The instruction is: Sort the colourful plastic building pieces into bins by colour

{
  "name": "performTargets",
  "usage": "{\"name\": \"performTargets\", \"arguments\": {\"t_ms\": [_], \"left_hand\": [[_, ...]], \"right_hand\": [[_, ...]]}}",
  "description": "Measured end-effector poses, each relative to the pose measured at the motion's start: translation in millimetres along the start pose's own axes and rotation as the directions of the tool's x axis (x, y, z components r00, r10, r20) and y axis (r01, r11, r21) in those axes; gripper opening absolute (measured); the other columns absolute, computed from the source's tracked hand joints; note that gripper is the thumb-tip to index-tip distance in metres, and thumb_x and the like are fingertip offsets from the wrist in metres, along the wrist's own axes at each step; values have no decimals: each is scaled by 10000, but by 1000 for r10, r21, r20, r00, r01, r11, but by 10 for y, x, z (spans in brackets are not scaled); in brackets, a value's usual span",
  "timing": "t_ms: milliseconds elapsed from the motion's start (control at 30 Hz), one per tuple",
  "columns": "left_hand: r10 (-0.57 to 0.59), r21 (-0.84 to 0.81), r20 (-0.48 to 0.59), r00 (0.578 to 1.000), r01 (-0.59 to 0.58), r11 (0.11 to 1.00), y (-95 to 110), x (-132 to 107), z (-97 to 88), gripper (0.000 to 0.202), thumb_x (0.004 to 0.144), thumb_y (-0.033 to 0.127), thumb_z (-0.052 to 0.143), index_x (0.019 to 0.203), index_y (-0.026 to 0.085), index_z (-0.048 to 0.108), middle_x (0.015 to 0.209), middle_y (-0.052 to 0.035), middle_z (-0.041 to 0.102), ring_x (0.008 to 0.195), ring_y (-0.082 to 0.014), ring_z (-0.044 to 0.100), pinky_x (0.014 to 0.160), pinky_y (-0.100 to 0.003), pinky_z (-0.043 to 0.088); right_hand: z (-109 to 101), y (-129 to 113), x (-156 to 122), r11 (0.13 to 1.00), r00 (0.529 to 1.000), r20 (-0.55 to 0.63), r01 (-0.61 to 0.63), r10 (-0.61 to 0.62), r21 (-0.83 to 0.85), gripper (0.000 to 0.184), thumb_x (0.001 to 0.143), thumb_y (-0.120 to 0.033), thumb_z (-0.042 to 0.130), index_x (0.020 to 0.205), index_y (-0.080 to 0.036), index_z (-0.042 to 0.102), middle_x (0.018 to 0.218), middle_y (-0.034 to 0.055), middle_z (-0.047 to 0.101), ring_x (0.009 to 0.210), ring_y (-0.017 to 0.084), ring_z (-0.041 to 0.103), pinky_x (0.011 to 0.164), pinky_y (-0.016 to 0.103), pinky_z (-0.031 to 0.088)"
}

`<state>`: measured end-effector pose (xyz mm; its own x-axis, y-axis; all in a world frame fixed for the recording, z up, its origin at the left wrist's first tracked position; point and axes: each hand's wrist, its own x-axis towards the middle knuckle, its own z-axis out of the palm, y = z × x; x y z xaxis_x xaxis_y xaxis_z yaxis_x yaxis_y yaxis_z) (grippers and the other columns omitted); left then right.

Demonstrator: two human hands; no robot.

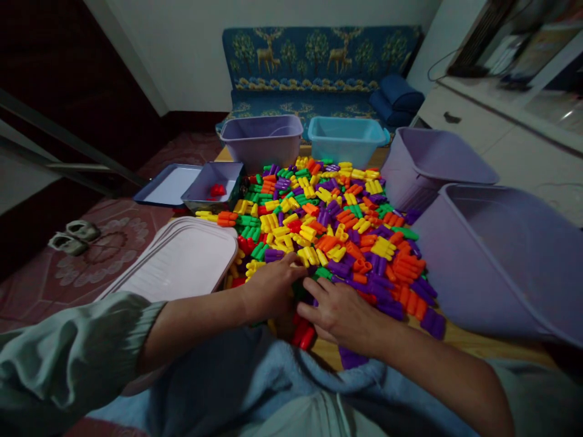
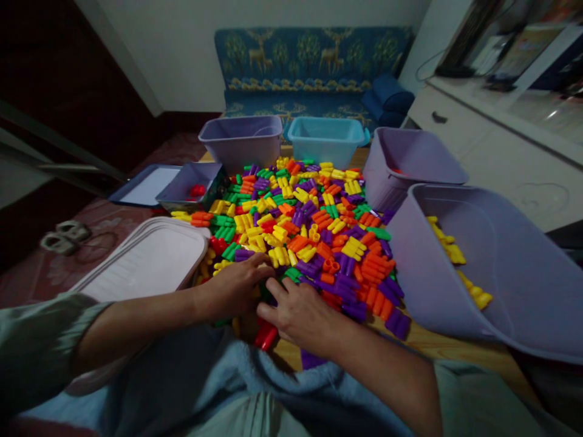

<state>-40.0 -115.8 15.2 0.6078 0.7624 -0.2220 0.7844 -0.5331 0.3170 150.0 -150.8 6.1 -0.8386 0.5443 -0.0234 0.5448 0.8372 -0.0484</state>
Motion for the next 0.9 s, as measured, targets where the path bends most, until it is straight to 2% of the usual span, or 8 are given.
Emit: {"name": "performTargets", "arguments": {"t_ms": [133,267,433,533,633,767,833,900], "left_hand": [[51,-112,-28,998,-53,992,-22,12,-54,370,654,205,646,1023,201,619,932,-55,650,845,-207,632,718,-275,492],[96,-139,-217,971,-128,982,-93,227,-343,263,687,177,587,937,182,668,888,-39,680,805,-176,621,676,-239,449],[71,-83,-400,914,-114,990,-333,895,-753,251,669,157,584,867,96,726,785,-53,687,733,-166,600,672,-237,434],[-24,-120,-473,881,-38,992,-515,1263,-848,314,731,157,559,983,89,734,886,-80,711,799,-177,627,743,-250,460],[-60,-154,-472,880,-15,988,-654,1460,-860,367,847,222,515,1132,70,688,1025,-120,706,945,-197,640,866,-282,466],[25,-34,-483,875,-47,998,-694,1423,-914,399,891,293,524,1223,106,641,1304,-162,583,1244,-249,513,1049,-365,377],[86,54,-471,878,-68,996,-652,1256,-986,391,874,320,560,1198,121,654,1279,-162,595,1247,-261,509,1047,-384,385],[145,128,-411,900,-101,987,-579,982,-1054,376,839,339,609,1144,130,673,1140,-139,661,1127,-248,588,976,-355,447]], "right_hand": [[-31,102,-49,998,996,-66,59,-59,4,281,816,-228,609,1095,-221,577,1242,126,514,965,236,501,702,319,440],[-204,315,22,999,981,-195,13,-18,-31,313,798,-145,597,1105,-204,582,1315,118,476,1067,256,475,790,344,450],[-417,807,432,978,923,-332,-209,195,-7,295,826,-161,566,1119,-194,584,1278,111,496,1118,271,485,831,358,454],[-400,1110,703,922,857,-351,-382,377,59,349,831,-180,561,1179,-194,570,1261,104,514,1093,263,520,821,354,467],[-327,1291,872,875,813,-330,-472,480,110,466,811,-207,596,1270,-155,537,1311,132,500,1146,293,502,888,402,461],[-320,1233,885,858,779,-370,-498,507,128,449,822,-251,608,1254,-135,572,1370,152,483,1234,338,434,1000,487,396],[-364,1076,800,872,773,-409,-464,484,155,399,852,-303,593,1209,-127,603,1338,150,511,1223,317,449,1035,468,374],[-407,860,664,900,805,-404,-400,435,173,377,862,-361,591,1159,-131,628,1283,136,547,1182,284,484,1030,417,392]]}}
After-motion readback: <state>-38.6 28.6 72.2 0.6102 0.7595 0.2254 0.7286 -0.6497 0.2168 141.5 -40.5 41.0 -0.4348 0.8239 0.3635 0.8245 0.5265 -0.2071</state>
